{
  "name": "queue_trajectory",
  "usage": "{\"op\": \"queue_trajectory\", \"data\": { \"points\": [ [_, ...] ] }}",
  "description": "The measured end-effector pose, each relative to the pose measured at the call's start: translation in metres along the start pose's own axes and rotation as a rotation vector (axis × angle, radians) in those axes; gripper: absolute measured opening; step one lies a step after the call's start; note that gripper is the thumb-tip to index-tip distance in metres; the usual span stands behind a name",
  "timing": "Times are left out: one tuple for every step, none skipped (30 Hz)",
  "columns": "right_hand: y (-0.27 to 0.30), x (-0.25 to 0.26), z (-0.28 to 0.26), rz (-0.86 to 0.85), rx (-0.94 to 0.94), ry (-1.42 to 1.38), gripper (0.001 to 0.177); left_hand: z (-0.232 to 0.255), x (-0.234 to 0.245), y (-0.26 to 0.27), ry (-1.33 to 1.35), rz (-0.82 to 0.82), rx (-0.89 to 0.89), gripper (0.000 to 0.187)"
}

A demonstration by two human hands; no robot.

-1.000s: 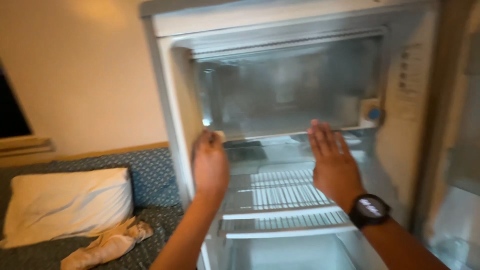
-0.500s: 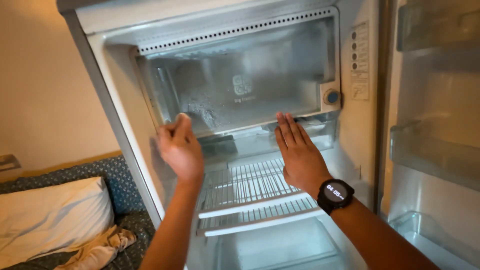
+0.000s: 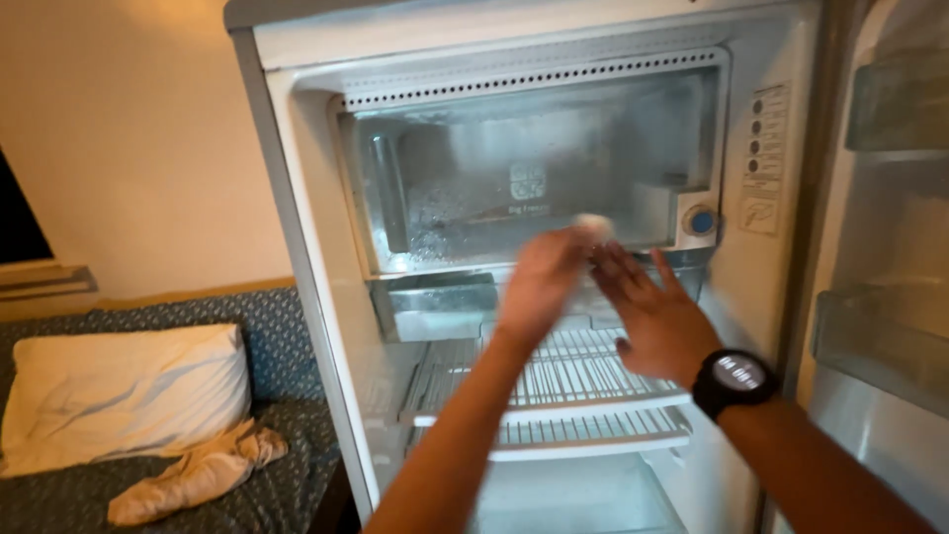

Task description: Cleaning the internal compartments and shelves of a refrigerator and freezer.

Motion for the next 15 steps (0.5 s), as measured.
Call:
{"op": "queue_trajectory", "data": {
  "points": [
    [0.001,0.011,-0.001,0.053,0.040,-0.009,0.108,-0.021,0.020,0.010,0.178,0.001,0.310,0.031],
    [0.000,0.012,-0.003,0.056,0.045,-0.014,0.108,-0.039,0.035,0.028,0.171,0.001,0.311,0.031],
    [0.000,0.010,-0.003,0.029,0.033,0.003,0.105,-0.042,0.059,0.042,-0.096,0.107,0.126,0.026],
    [0.000,0.010,-0.001,0.005,0.011,0.021,0.102,-0.044,0.078,0.056,-0.355,0.207,-0.075,0.023],
    [0.000,0.009,-0.002,0.013,0.004,0.018,0.102,-0.047,0.087,0.056,-0.357,0.204,-0.085,0.023],
    [-0.001,0.006,-0.004,0.006,0.006,0.008,0.103,-0.057,0.101,0.059,-0.380,0.259,0.010,0.022],
    [-0.003,0.003,-0.006,-0.001,0.008,-0.003,0.104,-0.066,0.115,0.063,-0.403,0.313,0.104,0.022],
    [-0.002,0.004,-0.006,0.002,0.005,-0.004,0.104,-0.066,0.113,0.058,-0.404,0.312,0.101,0.022],
    [-0.002,0.005,-0.006,0.007,0.007,-0.018,0.105,-0.069,0.116,0.056,-0.522,0.374,0.190,0.027],
    [0.000,0.006,-0.006,0.009,0.007,-0.028,0.105,-0.071,0.118,0.056,-0.634,0.436,0.282,0.038],
    [0.001,0.005,-0.006,0.008,0.003,-0.026,0.105,-0.062,0.103,0.046,-0.630,0.435,0.280,0.038],
    [0.000,0.005,-0.007,0.020,0.010,-0.027,0.105,-0.052,0.085,0.036,-0.493,0.376,0.221,0.061],
    [-0.001,0.005,-0.008,0.031,0.017,-0.027,0.104,-0.041,0.068,0.025,-0.357,0.316,0.162,0.086],
    [-0.001,0.004,-0.007,0.034,0.014,-0.022,0.104,-0.033,0.055,0.016,-0.353,0.320,0.158,0.086],
    [-0.001,0.003,-0.007,0.053,0.012,-0.026,0.104,-0.023,0.036,0.004,-0.297,0.236,0.090,0.086]
  ]
}}
Point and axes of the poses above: each hand's wrist, its own y-axis away from the middle knuckle, its own x-axis out of the back of the hand, z = x × y, the point moved 7 cm from there along -y, towards the middle knuckle, and after that the axes turned 7 degrees about y, right-handed, at the moved point
